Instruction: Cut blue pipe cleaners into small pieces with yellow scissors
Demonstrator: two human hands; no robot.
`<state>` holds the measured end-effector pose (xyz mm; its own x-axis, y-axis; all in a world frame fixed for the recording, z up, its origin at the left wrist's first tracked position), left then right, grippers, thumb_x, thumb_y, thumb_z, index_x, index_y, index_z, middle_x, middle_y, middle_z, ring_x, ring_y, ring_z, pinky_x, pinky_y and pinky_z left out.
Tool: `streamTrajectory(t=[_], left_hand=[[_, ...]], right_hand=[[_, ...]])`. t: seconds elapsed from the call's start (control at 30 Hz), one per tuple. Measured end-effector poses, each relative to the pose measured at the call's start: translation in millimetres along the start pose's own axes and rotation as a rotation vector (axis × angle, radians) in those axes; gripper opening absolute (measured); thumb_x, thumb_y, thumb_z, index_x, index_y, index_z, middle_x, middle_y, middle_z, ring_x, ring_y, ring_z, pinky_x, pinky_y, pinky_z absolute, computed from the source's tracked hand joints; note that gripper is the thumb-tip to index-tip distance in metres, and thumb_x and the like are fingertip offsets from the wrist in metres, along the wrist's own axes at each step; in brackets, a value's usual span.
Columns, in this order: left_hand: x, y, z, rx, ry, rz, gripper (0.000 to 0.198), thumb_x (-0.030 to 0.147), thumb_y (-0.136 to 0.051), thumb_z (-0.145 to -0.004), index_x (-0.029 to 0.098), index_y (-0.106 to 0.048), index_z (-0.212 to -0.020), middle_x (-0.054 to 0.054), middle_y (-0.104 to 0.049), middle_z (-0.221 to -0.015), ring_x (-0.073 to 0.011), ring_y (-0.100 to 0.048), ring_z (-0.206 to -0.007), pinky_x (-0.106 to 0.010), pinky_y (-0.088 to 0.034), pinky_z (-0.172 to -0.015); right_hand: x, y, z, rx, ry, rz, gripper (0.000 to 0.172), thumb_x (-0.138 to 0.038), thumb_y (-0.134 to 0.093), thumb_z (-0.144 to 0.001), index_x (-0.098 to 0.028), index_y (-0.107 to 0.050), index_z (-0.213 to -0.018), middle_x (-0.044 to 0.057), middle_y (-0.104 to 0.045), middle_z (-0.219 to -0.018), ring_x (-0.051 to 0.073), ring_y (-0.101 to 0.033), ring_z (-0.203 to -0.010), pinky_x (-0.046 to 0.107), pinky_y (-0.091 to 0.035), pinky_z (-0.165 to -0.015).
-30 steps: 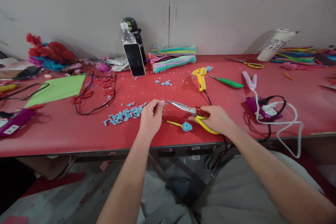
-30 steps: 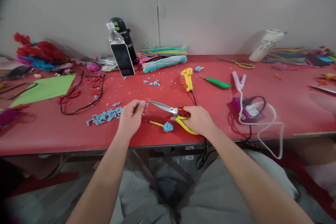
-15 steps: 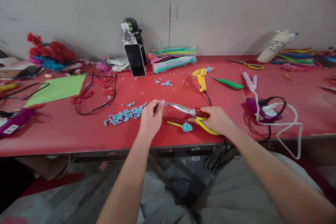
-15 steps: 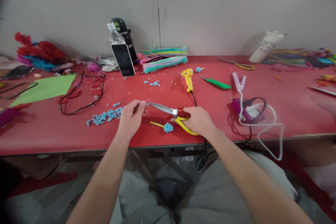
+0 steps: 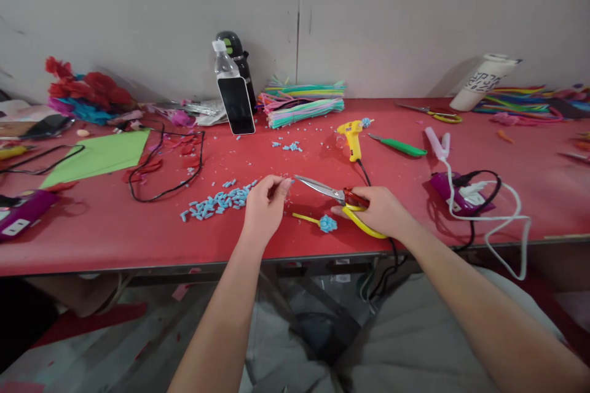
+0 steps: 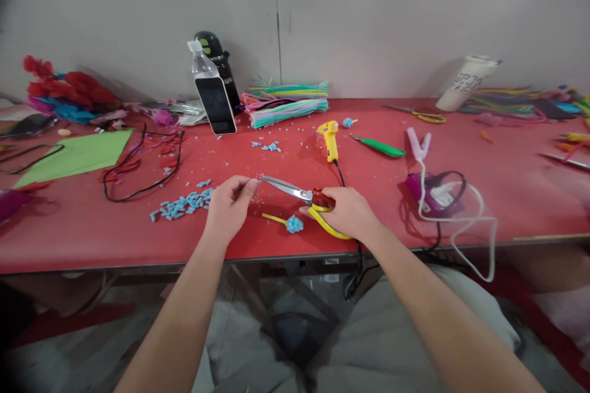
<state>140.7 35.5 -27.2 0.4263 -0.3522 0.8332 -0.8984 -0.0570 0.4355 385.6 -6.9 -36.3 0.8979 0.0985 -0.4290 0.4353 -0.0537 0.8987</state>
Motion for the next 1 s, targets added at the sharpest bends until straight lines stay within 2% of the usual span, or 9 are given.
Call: streamTrajectory(t=[0.37,1.0], left_hand=[[0.0,-0.5,-0.6,-0.001,0.027,0.053,0.027,0.038,-0.051,-0.088,0.016,-0.062,-0.077,-0.001,-0.062,-0.067,-0.0101,-0.053,-0.060,-0.020,-0.040,-0.057],[-0.8,0.7,-0.5,0.010,0.035,0.025,0.029,0.038,-0.049,-0.088,0.016,-0.062,-0.076,-0.001,-0.062,-0.066,-0.0104,-0.051,-0.059,-0.021,-0.040,-0.056]], right_hand=[[-0.2,1.8,-2.5,-0.026,0.019,0.042,0.049,-0.067,-0.054,-0.071,-0.020,-0.049,-0.058,-0.001,-0.048,-0.054,0.010,-0.035,-0.049,0.024,-0.022,-0.048],[0.7,1.0,-1.4,-0.039,0.019,0.026,0.049,-0.067,-0.056,-0.070,-0.021,-0.046,-0.058,-0.002,-0.048,-0.054,0.010,-0.035,-0.049,0.023,-0.022,-0.047]])
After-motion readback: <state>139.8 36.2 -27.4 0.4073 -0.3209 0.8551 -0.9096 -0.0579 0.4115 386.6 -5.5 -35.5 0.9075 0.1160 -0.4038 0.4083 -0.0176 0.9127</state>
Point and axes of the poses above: each hand's wrist, its own z-axis away from the middle knuckle, its own y-axis out of the back of the hand, x = y × z, the point moved 1 cm from there along -z, towards the middle knuckle
